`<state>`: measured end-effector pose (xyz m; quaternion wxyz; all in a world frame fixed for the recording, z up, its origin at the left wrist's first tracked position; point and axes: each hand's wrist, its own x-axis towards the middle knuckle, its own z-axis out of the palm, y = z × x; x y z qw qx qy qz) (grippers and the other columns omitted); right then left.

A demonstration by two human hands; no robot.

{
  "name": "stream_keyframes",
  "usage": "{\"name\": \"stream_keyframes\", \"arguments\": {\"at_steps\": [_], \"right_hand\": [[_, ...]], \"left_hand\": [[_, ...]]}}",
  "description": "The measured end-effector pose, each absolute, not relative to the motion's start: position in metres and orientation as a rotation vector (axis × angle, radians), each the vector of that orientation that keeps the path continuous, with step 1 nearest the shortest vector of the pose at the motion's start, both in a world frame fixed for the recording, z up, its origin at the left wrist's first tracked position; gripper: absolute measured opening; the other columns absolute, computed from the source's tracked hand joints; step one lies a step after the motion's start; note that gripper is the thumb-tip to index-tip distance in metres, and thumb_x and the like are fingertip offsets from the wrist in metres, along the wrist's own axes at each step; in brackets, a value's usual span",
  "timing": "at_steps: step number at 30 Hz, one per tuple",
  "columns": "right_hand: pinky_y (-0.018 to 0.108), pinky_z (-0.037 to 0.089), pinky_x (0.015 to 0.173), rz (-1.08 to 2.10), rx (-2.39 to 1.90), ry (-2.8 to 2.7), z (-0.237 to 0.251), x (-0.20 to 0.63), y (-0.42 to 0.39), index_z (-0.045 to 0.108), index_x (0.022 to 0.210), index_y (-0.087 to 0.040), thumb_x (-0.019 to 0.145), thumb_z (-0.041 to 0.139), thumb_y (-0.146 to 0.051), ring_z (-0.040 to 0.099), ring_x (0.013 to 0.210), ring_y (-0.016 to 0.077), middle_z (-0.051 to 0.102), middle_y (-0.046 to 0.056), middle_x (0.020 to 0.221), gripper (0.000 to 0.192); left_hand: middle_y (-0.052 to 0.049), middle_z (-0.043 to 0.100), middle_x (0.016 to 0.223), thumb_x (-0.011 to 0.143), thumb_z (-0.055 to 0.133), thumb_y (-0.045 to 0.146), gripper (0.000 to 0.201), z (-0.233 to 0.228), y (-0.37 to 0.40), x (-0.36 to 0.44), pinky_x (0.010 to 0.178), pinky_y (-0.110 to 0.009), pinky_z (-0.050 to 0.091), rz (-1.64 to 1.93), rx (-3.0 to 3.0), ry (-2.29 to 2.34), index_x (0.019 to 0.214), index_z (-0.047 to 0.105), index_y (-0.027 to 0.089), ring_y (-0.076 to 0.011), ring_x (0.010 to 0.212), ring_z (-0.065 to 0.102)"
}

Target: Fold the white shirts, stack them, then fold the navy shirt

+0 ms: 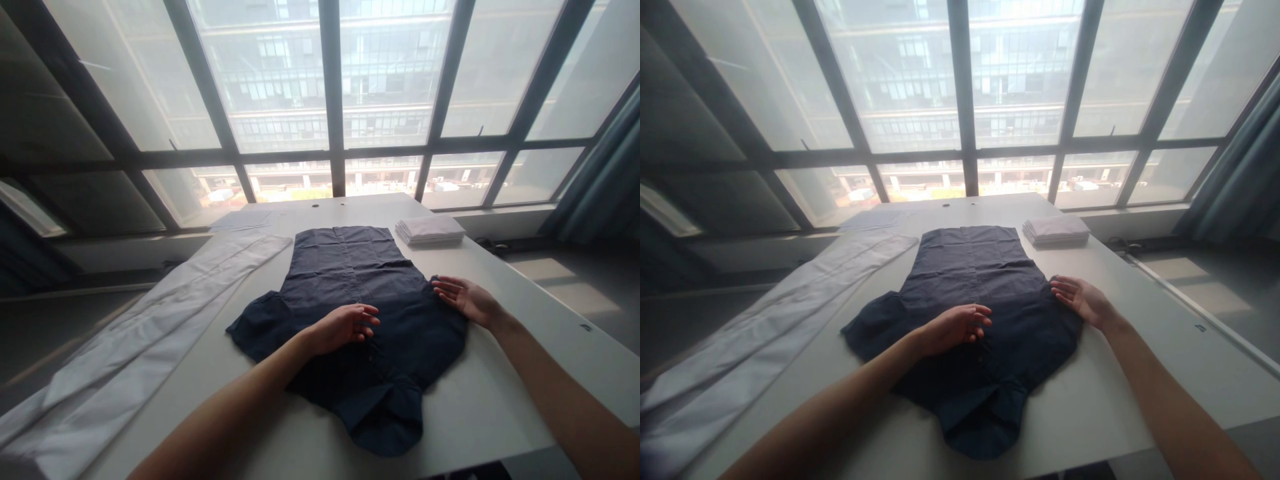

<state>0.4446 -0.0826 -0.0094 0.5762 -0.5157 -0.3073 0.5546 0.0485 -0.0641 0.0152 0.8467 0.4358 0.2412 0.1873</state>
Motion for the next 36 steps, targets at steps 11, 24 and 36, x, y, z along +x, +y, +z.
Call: {"name": "stream_keyframes", "arguments": {"at_steps": [11, 24, 36], "right_hand": [[0.043, 0.054, 0.080, 0.049, -2.175, -1.274, -0.041, 0.494, -0.077, 0.076, 0.100, -0.016, 0.078, 0.067, -0.047, 0.072, 0.088, 0.0335, 0.077, 0.016, 0.095, 0.039], [0.039, 0.049, 0.077, -0.281, -2.026, -1.497, -0.031, 0.479, -0.078, 0.075, 0.093, -0.020, 0.083, 0.060, -0.036, 0.066, 0.091, 0.0300, 0.073, 0.012, 0.092, 0.024], [0.048, 0.055, 0.091, 0.225, -1.489, -1.270, -0.003, 0.426, -0.087, 0.074, 0.106, -0.018, 0.088, 0.063, -0.040, 0.068, 0.098, 0.0288, 0.073, 0.014, 0.110, 0.030]], "left_hand": [[-0.010, 0.070, 0.111, 0.087, 0.074, 0.034, 0.036, 0.014, -0.064, 0.049, 0.077, -0.028, 0.047, 0.399, 0.907, 0.510, 0.118, 0.070, 0.017, -0.0173, 0.087, 0.067], [-0.011, 0.069, 0.113, 0.088, 0.072, 0.032, 0.037, 0.012, -0.063, 0.048, 0.078, -0.028, 0.048, 0.402, 0.911, 0.516, 0.122, 0.068, 0.017, -0.0178, 0.088, 0.067], [-0.011, 0.069, 0.113, 0.086, 0.074, 0.033, 0.038, 0.014, -0.064, 0.049, 0.077, -0.028, 0.048, 0.401, 0.908, 0.518, 0.120, 0.068, 0.017, -0.0183, 0.088, 0.067]]}}
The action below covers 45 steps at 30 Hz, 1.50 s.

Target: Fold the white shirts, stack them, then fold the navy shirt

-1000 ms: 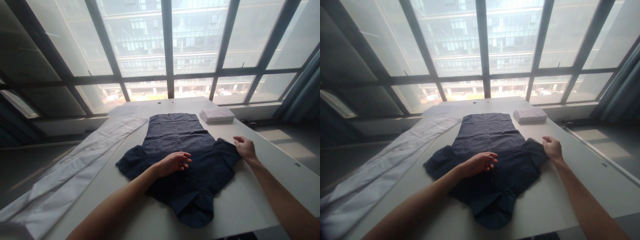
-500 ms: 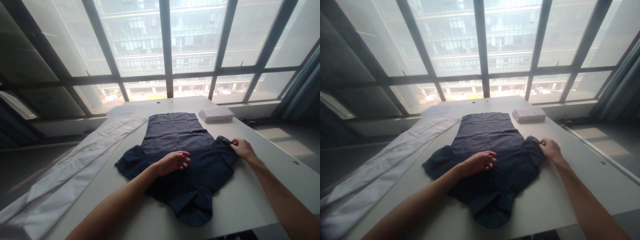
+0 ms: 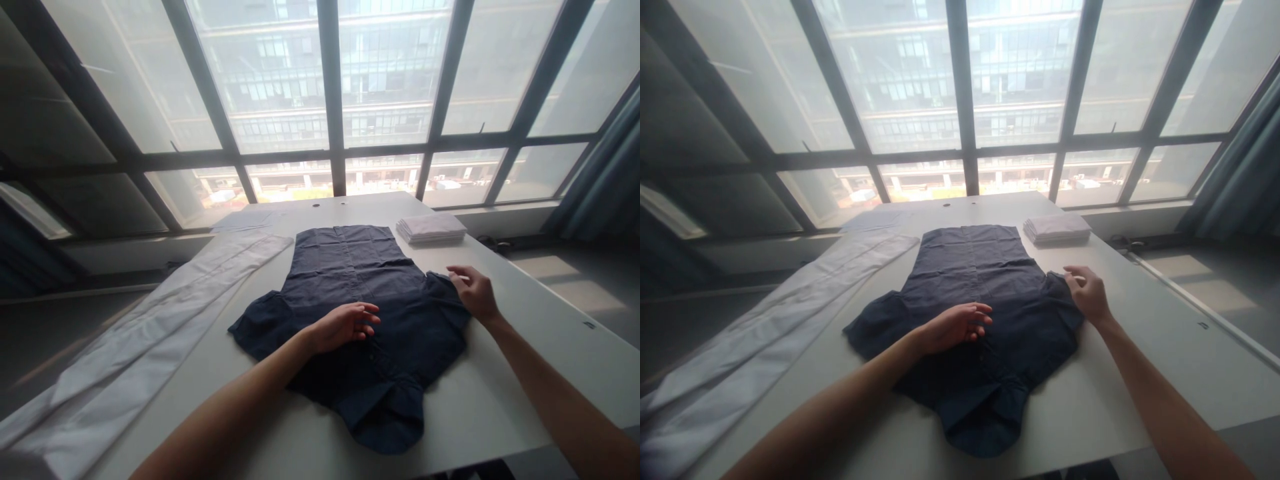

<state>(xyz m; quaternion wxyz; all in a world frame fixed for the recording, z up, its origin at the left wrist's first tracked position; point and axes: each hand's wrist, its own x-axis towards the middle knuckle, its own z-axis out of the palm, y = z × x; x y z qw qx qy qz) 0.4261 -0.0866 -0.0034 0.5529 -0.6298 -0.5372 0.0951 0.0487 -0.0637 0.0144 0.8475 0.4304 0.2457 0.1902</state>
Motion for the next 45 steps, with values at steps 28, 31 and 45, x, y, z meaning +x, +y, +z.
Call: {"name": "stream_keyframes", "arguments": {"at_steps": [28, 31, 45], "right_hand": [[0.037, 0.064, 0.084, 0.928, -1.216, -0.569, -0.033, 0.447, -0.069, 0.068, 0.088, -0.019, 0.102, 0.042, -0.035, 0.075, 0.080, 0.0212, 0.077, 0.011, 0.084, 0.033], [0.038, 0.064, 0.084, 0.785, -1.181, -0.593, -0.034, 0.450, -0.067, 0.068, 0.087, -0.020, 0.097, 0.050, -0.039, 0.075, 0.081, 0.0217, 0.076, 0.010, 0.085, 0.027], [0.044, 0.058, 0.093, 0.865, -1.013, -0.711, -0.016, 0.437, -0.077, 0.074, 0.095, -0.022, 0.097, 0.048, -0.053, 0.075, 0.088, 0.0243, 0.079, 0.009, 0.098, 0.040]], "left_hand": [[-0.011, 0.069, 0.113, 0.085, 0.076, 0.037, 0.041, 0.014, -0.064, 0.049, 0.078, -0.028, 0.048, 0.413, 0.914, 0.523, 0.120, 0.068, 0.017, -0.0177, 0.087, 0.068], [-0.011, 0.070, 0.114, 0.085, 0.076, 0.037, 0.042, 0.013, -0.064, 0.049, 0.077, -0.029, 0.048, 0.414, 0.916, 0.539, 0.121, 0.068, 0.017, -0.0181, 0.086, 0.068], [-0.011, 0.070, 0.113, 0.084, 0.077, 0.038, 0.043, 0.013, -0.064, 0.049, 0.077, -0.028, 0.048, 0.418, 0.914, 0.540, 0.121, 0.067, 0.017, -0.0179, 0.086, 0.068]]}}
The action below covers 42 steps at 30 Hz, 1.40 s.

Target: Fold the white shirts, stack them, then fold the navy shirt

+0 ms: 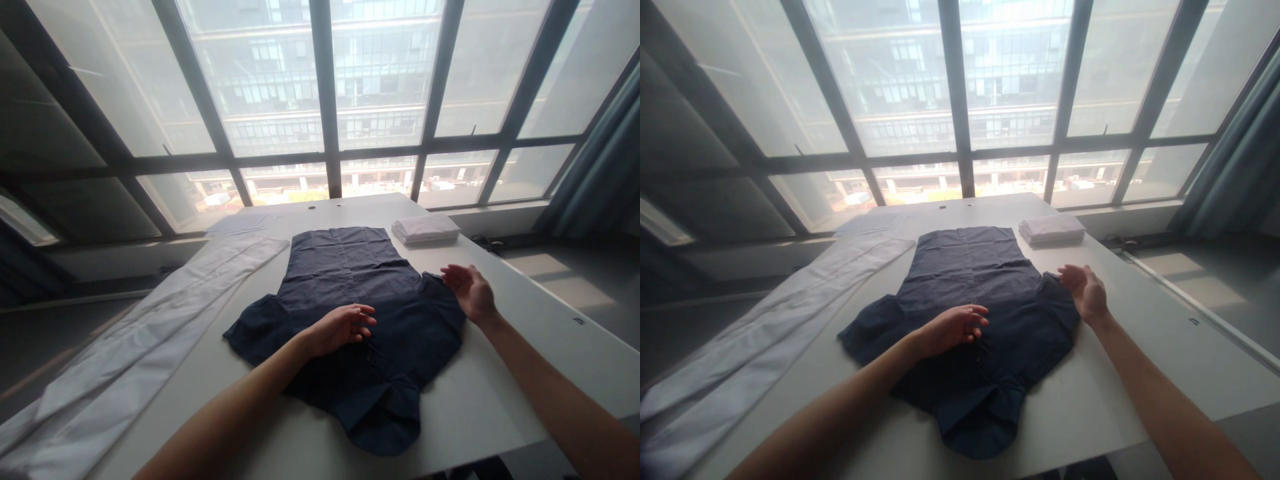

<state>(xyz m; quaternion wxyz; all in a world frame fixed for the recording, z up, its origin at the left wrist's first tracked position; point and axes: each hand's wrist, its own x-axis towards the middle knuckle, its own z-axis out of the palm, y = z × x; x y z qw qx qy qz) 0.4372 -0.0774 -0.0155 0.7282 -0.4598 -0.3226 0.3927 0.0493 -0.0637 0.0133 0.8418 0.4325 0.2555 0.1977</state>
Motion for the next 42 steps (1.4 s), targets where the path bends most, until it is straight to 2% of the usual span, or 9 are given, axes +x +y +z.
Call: {"name": "stream_keyframes", "arguments": {"at_steps": [8, 14, 17, 22, 26, 29, 32, 35, 42], "right_hand": [[0.043, 0.059, 0.091, 0.948, -1.035, -0.719, -0.011, 0.437, -0.081, 0.074, 0.096, -0.024, 0.100, 0.041, -0.054, 0.074, 0.086, 0.0240, 0.080, 0.009, 0.096, 0.045], [0.045, 0.057, 0.095, 1.528, -0.986, -0.756, 0.007, 0.423, -0.093, 0.069, 0.122, -0.020, 0.104, 0.024, -0.060, 0.073, 0.106, 0.0266, 0.073, 0.014, 0.124, 0.062], [0.045, 0.057, 0.097, 1.708, -0.976, -0.710, 0.006, 0.423, -0.093, 0.065, 0.127, -0.017, 0.106, 0.026, -0.053, 0.069, 0.115, 0.0269, 0.070, 0.016, 0.129, 0.057], [0.043, 0.063, 0.087, 1.568, -0.954, -0.350, -0.006, 0.439, -0.084, 0.059, 0.127, -0.014, 0.107, 0.027, -0.039, 0.070, 0.112, 0.0255, 0.069, 0.021, 0.124, 0.045], [0.041, 0.067, 0.073, 1.268, -0.890, -0.121, -0.011, 0.451, -0.079, 0.053, 0.132, -0.015, 0.107, 0.021, -0.042, 0.072, 0.105, 0.0262, 0.067, 0.022, 0.124, 0.049], [0.039, 0.067, 0.071, 1.182, -0.819, -0.095, -0.011, 0.455, -0.079, 0.056, 0.132, -0.014, 0.106, 0.023, -0.045, 0.072, 0.102, 0.0264, 0.069, 0.021, 0.120, 0.051], [0.040, 0.067, 0.074, 1.206, -0.738, -0.181, -0.008, 0.454, -0.080, 0.058, 0.132, -0.015, 0.106, 0.022, -0.049, 0.072, 0.103, 0.0261, 0.072, 0.020, 0.117, 0.056], [0.044, 0.066, 0.080, 1.305, -0.682, -0.359, -0.002, 0.448, -0.084, 0.057, 0.137, -0.017, 0.105, 0.023, -0.057, 0.072, 0.105, 0.0267, 0.070, 0.020, 0.125, 0.061], [0.047, 0.057, 0.095, 1.823, -0.825, -0.827, 0.010, 0.421, -0.102, 0.052, 0.145, -0.018, 0.106, 0.023, -0.058, 0.070, 0.111, 0.0284, 0.062, 0.019, 0.140, 0.063]], "left_hand": [[-0.011, 0.070, 0.113, 0.084, 0.076, 0.037, 0.042, 0.012, -0.063, 0.050, 0.077, -0.028, 0.048, 0.417, 0.918, 0.548, 0.120, 0.068, 0.017, -0.0180, 0.086, 0.068], [-0.011, 0.069, 0.113, 0.087, 0.074, 0.035, 0.039, 0.014, -0.064, 0.049, 0.077, -0.027, 0.048, 0.415, 0.921, 0.522, 0.120, 0.068, 0.016, -0.0175, 0.087, 0.067], [-0.011, 0.069, 0.112, 0.086, 0.075, 0.036, 0.040, 0.014, -0.064, 0.049, 0.077, -0.027, 0.048, 0.411, 0.916, 0.526, 0.120, 0.069, 0.016, -0.0173, 0.086, 0.067], [-0.011, 0.069, 0.111, 0.085, 0.076, 0.037, 0.042, 0.010, -0.062, 0.050, 0.076, -0.028, 0.049, 0.422, 0.921, 0.538, 0.120, 0.068, 0.016, -0.0174, 0.085, 0.068], [-0.010, 0.069, 0.112, 0.087, 0.074, 0.035, 0.040, 0.010, -0.062, 0.050, 0.077, -0.027, 0.049, 0.408, 0.920, 0.535, 0.121, 0.068, 0.016, -0.0172, 0.086, 0.067], [-0.010, 0.069, 0.111, 0.087, 0.074, 0.035, 0.040, 0.011, -0.063, 0.050, 0.077, -0.027, 0.049, 0.415, 0.928, 0.531, 0.121, 0.068, 0.016, -0.0170, 0.086, 0.067], [-0.010, 0.069, 0.111, 0.086, 0.075, 0.035, 0.040, 0.011, -0.063, 0.050, 0.077, -0.028, 0.049, 0.418, 0.933, 0.538, 0.121, 0.068, 0.016, -0.0171, 0.086, 0.067], [-0.011, 0.069, 0.112, 0.087, 0.075, 0.035, 0.039, 0.010, -0.063, 0.050, 0.077, -0.027, 0.049, 0.417, 0.932, 0.543, 0.121, 0.068, 0.016, -0.0170, 0.086, 0.068], [-0.011, 0.070, 0.112, 0.087, 0.075, 0.035, 0.039, 0.012, -0.063, 0.049, 0.078, -0.027, 0.049, 0.419, 0.937, 0.529, 0.120, 0.069, 0.016, -0.0171, 0.086, 0.068]]}}
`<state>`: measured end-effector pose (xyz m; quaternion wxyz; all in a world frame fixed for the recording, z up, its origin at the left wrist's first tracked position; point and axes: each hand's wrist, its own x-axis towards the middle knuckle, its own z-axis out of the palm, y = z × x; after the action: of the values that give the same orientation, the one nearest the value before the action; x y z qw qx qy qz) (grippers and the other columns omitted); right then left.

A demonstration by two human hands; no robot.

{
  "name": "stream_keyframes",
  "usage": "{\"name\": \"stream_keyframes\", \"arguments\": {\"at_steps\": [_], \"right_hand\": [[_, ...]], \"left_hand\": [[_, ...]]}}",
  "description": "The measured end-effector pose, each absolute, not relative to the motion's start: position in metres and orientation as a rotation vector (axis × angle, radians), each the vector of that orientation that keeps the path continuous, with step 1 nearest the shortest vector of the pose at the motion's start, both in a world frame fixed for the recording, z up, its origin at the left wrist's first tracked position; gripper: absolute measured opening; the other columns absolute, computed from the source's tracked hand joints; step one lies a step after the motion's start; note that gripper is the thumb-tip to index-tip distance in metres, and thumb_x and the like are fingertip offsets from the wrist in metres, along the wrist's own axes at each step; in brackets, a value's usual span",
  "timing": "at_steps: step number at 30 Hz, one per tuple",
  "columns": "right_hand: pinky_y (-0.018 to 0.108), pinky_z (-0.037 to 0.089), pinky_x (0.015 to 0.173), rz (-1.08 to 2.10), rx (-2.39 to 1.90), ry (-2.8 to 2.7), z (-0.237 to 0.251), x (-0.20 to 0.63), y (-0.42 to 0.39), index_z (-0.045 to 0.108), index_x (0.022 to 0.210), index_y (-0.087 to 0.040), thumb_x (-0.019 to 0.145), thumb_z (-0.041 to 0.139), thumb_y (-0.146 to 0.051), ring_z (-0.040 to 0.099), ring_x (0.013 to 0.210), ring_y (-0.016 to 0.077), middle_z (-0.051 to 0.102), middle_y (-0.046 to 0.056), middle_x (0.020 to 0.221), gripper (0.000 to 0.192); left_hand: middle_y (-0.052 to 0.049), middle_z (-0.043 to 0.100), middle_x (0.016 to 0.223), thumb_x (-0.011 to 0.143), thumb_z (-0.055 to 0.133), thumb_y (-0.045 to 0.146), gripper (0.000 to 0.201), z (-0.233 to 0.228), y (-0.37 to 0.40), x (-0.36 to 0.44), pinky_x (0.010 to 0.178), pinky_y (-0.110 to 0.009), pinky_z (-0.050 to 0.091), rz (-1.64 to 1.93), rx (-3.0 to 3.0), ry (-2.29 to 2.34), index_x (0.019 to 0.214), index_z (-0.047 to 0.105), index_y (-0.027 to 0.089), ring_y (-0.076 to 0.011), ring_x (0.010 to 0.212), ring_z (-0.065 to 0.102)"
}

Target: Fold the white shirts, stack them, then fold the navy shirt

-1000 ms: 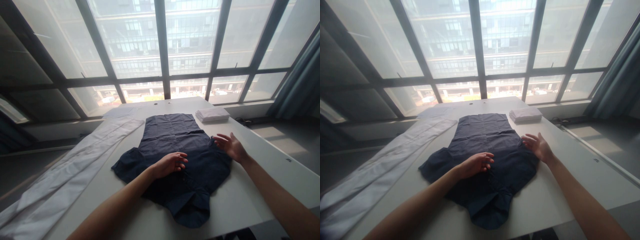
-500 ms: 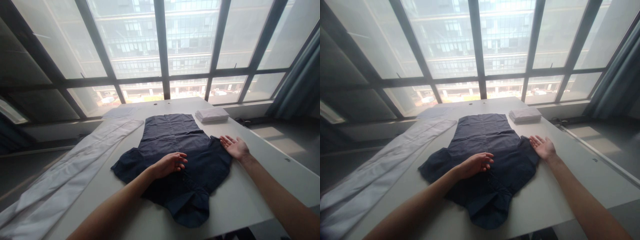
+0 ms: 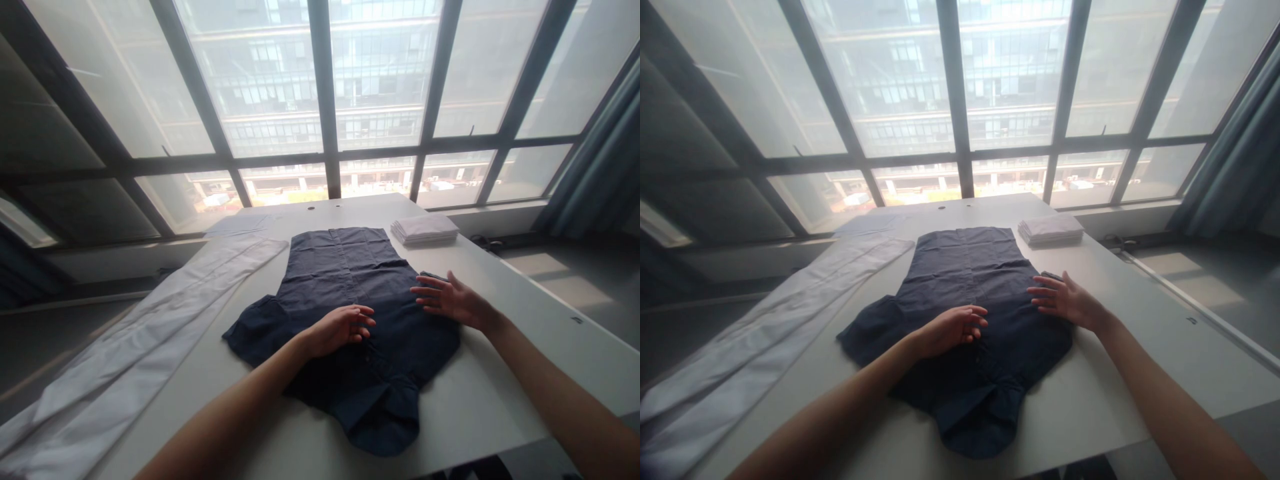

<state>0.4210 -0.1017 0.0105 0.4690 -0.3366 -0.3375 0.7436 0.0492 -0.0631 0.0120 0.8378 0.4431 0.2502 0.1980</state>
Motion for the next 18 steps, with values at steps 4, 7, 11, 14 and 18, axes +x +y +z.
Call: {"name": "stream_keyframes", "arguments": {"at_steps": [4, 7, 11, 14, 18], "right_hand": [[0.044, 0.059, 0.091, 1.869, -0.927, -0.805, 0.003, 0.418, -0.097, 0.055, 0.140, -0.017, 0.107, 0.028, -0.054, 0.071, 0.110, 0.0269, 0.065, 0.019, 0.136, 0.056], [0.041, 0.064, 0.080, 1.736, -0.973, -0.586, -0.005, 0.426, -0.087, 0.056, 0.134, -0.015, 0.108, 0.031, -0.047, 0.073, 0.103, 0.0262, 0.069, 0.021, 0.126, 0.049], [0.036, 0.066, 0.067, 1.494, -0.949, -0.303, -0.012, 0.441, -0.078, 0.056, 0.125, -0.016, 0.108, 0.029, -0.037, 0.074, 0.088, 0.0222, 0.071, 0.019, 0.110, 0.038], [0.032, 0.064, 0.058, 1.338, -0.930, -0.201, -0.014, 0.449, -0.077, 0.057, 0.119, -0.018, 0.107, 0.030, -0.033, 0.072, 0.079, 0.0200, 0.071, 0.015, 0.103, 0.033], [0.030, 0.061, 0.050, 1.235, -0.907, -0.195, -0.014, 0.452, -0.078, 0.060, 0.110, -0.019, 0.106, 0.032, -0.033, 0.066, 0.067, 0.0176, 0.070, 0.012, 0.096, 0.032]], "left_hand": [[-0.012, 0.070, 0.113, 0.088, 0.074, 0.036, 0.039, 0.013, -0.063, 0.049, 0.078, -0.027, 0.049, 0.418, 0.940, 0.530, 0.121, 0.069, 0.016, -0.0173, 0.087, 0.068], [-0.011, 0.069, 0.112, 0.088, 0.073, 0.035, 0.038, 0.011, -0.062, 0.049, 0.077, -0.027, 0.049, 0.416, 0.938, 0.530, 0.121, 0.069, 0.016, -0.0169, 0.086, 0.068], [-0.011, 0.069, 0.111, 0.088, 0.073, 0.034, 0.037, 0.007, -0.061, 0.050, 0.077, -0.027, 0.050, 0.416, 0.938, 0.537, 0.121, 0.069, 0.016, -0.0167, 0.086, 0.068], [-0.011, 0.070, 0.112, 0.088, 0.074, 0.034, 0.038, 0.006, -0.060, 0.050, 0.078, -0.027, 0.050, 0.415, 0.939, 0.544, 0.121, 0.069, 0.016, -0.0167, 0.086, 0.068], [-0.011, 0.070, 0.112, 0.087, 0.074, 0.034, 0.038, 0.007, -0.060, 0.050, 0.078, -0.027, 0.050, 0.414, 0.939, 0.549, 0.120, 0.069, 0.016, -0.0170, 0.086, 0.068]]}}
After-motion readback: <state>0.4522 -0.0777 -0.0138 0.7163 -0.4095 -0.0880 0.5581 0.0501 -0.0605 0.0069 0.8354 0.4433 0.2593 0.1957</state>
